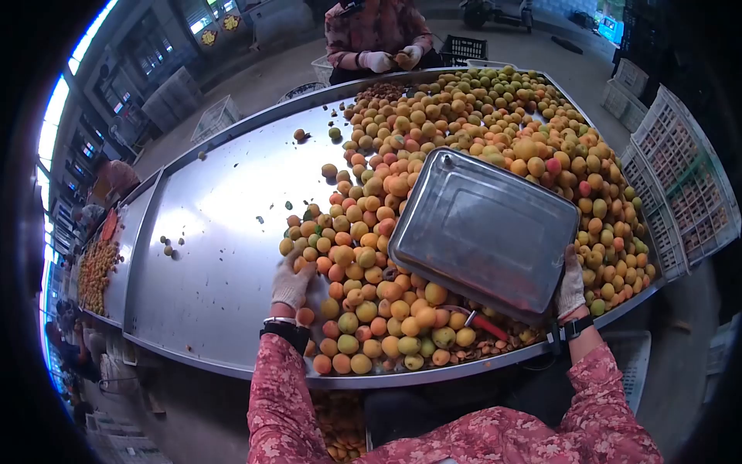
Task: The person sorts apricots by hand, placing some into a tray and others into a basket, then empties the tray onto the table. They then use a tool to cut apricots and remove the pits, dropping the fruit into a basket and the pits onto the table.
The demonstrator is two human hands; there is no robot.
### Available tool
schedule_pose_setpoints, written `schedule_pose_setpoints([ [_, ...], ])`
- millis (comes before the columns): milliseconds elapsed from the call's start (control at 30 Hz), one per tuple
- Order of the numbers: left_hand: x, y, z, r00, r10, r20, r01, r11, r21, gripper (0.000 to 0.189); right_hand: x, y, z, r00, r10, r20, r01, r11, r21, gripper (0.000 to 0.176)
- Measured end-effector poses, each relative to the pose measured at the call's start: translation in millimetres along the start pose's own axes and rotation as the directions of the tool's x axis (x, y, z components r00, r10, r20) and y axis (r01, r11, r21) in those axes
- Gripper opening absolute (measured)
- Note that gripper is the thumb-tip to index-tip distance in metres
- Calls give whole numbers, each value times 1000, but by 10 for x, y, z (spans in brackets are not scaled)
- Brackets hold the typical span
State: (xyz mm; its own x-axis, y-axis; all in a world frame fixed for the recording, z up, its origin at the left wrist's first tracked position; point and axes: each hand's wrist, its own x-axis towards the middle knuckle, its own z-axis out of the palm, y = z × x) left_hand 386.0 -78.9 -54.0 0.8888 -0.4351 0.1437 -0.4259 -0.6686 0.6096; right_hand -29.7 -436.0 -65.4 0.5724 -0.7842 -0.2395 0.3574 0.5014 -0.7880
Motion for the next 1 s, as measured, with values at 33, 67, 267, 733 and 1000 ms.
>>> schedule_pose_setpoints([
  [33,55,-17,28,982,-108,152,116,992,-51,61,-8,-3,24,1000,-4,0,4,1000,5,78],
  [67,60,-7,104,975,-127,182,124,992,26,65,-16,-7,50,1000,-7,-2,7,1000,10,78],
  [267,-31,46,373,931,-92,354,159,973,-166,55,-78,-20,195,1000,12,7,-13,1000,24,78],
  [733,-710,1206,181,918,364,158,-366,930,-18,20,-99,-28,174,999,-8,39,9,1000,-17,77],
  [1000,-851,919,105,857,504,-108,-512,857,-66,11,-43,11,127,1000,-6,11,6,1000,17,74],
])
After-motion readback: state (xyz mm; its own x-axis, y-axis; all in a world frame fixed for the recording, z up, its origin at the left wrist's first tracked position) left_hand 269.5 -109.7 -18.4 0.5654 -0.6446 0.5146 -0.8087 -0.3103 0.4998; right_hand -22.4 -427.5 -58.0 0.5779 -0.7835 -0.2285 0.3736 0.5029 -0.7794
